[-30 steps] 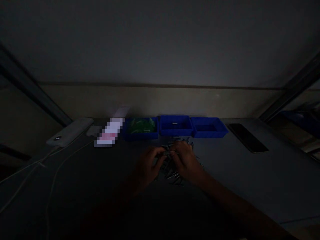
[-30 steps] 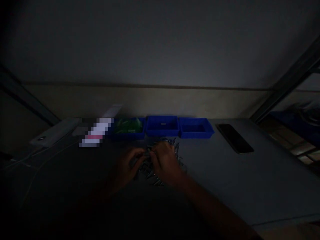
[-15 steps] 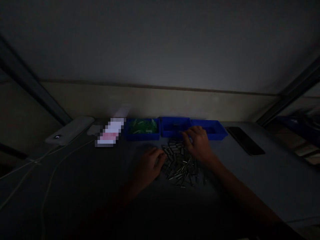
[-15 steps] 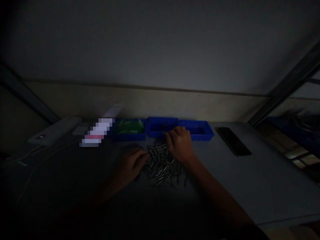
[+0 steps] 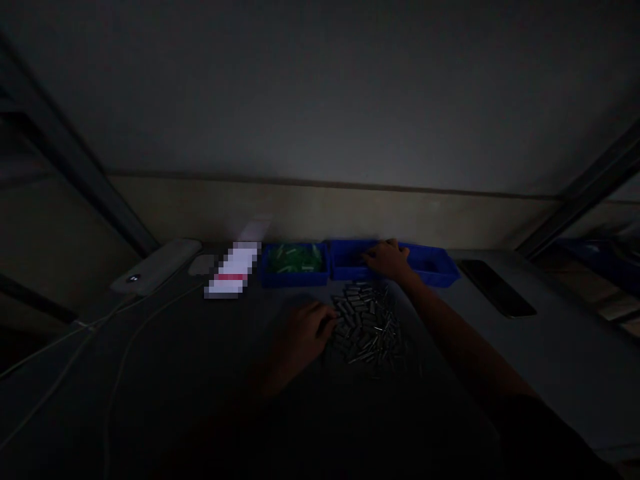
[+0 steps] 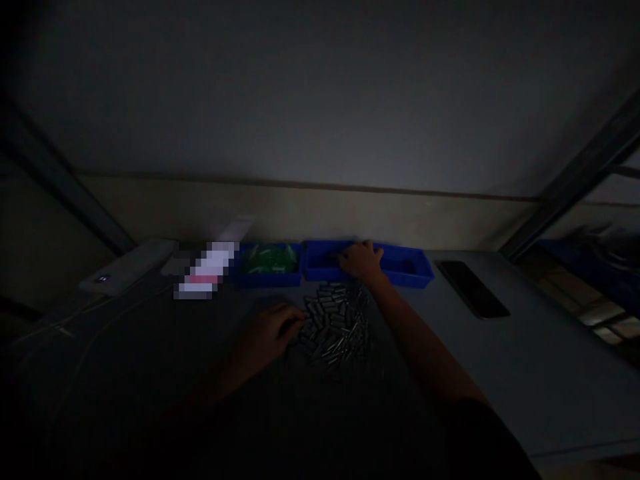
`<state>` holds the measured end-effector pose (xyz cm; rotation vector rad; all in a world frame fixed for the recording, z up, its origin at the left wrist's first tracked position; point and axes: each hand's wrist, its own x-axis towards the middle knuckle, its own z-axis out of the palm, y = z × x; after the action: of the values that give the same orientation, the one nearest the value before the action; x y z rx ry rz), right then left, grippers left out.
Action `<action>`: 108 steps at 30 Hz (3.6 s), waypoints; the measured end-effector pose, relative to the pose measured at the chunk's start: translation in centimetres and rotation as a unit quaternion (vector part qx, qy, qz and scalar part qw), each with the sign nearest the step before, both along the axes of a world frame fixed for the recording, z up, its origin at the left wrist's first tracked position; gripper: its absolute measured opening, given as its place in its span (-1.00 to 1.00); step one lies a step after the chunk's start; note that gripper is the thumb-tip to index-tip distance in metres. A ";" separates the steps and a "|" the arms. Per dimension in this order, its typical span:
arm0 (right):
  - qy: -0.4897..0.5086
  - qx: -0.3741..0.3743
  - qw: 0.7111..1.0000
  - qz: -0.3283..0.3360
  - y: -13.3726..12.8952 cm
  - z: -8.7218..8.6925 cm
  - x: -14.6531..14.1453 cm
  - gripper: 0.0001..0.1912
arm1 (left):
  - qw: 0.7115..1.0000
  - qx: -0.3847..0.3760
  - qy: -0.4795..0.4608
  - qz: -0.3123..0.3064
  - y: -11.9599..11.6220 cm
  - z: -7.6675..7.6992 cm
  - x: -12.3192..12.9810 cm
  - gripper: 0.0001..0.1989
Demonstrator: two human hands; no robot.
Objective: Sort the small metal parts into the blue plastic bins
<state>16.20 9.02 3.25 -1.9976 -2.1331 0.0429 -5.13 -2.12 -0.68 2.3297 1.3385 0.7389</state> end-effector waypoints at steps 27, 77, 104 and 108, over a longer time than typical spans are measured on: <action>0.039 0.008 0.998 -0.053 -5.9 -2.4 -1.6 -0.71 | 0.998 0.022 -0.060 0.010 -0.5 0.1 0.8 -0.85; 0.316 0.132 0.907 0.247 -13.4 -2.4 -3.5 -0.86 | 0.978 0.008 -0.209 0.003 -2.1 1.1 1.0 -0.75; 0.364 0.160 0.897 0.191 -14.5 -2.6 -4.0 -0.93 | 0.981 0.021 -0.190 -0.022 -2.0 0.6 0.7 -0.82; 0.346 0.164 0.901 0.203 -14.5 -2.8 -4.0 -0.90 | 0.982 0.021 -0.189 -0.002 -1.9 0.9 0.9 -0.89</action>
<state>12.16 -5.51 0.49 -1.0893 -1.8625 0.3731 -4.23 -3.98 0.19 2.0827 1.1553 1.1487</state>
